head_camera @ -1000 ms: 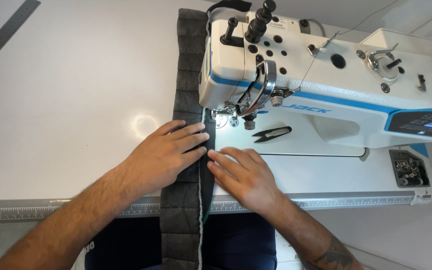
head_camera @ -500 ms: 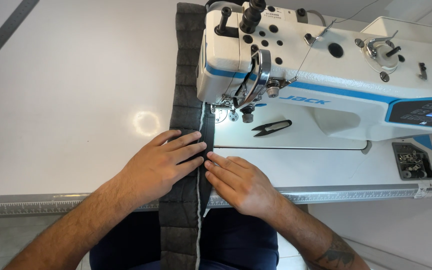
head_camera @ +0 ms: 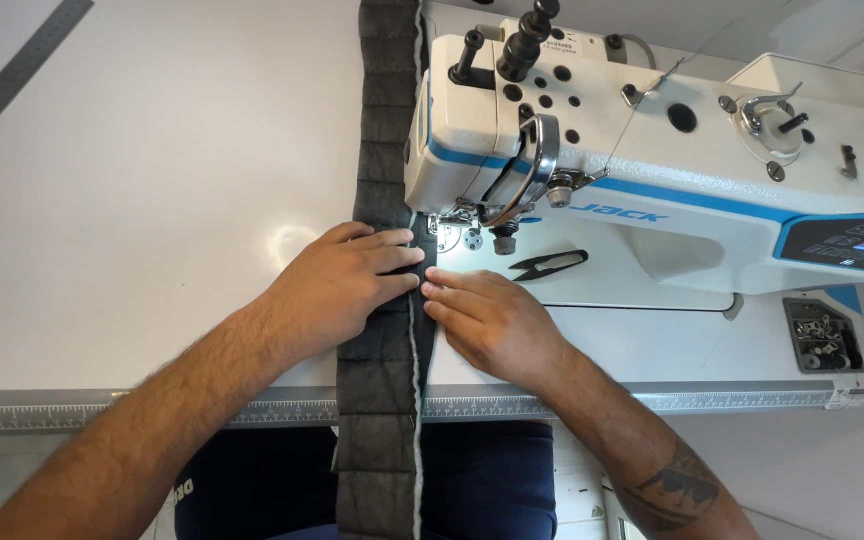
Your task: Aligning a black strap onto a green quilted fabric strip at a sewing station
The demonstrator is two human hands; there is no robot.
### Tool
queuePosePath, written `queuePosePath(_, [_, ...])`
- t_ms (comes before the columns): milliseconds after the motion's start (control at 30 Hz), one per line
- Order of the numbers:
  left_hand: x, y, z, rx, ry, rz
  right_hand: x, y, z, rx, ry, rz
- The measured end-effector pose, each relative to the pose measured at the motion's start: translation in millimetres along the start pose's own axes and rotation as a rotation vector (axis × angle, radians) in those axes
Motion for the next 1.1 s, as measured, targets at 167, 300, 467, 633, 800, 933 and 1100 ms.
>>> queuePosePath(167, [5,-8,-6,0.050,0.004,-0.056,-6,2,15,-0.037,-0.004,0.008])
queuePosePath(300, [16,-4,9,-0.007,0.010,-0.006,5,1,6,-0.135,-0.042,0.044])
queuePosePath(467, [20,21,36,-0.070,0.076,0.051,4,28,-24,-0.183,0.002,0.144])
queuePosePath(633, [14,33,33,-0.080,0.144,0.222,-5,41,-62,-0.221,0.004,0.137])
queuePosePath(800, [22,23,48,-0.191,-0.042,0.282,-7,45,-67,-0.168,0.017,0.189])
queuePosePath(933, [41,21,47,-0.211,-0.005,0.360,-5,45,-69,-0.173,0.031,0.199])
queuePosePath(1100, [55,30,23,-0.035,0.243,0.455,-1,39,-76,-0.135,0.014,0.193])
Point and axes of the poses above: each hand's wrist, its own y-axis away from the middle knuckle, its own x-axis out of the back of the hand, z = x × y, the point moved 5 cm from there along -y, towards the middle knuckle, and after that the axes turned 11 degrees about -y, right-handed, at the moved point
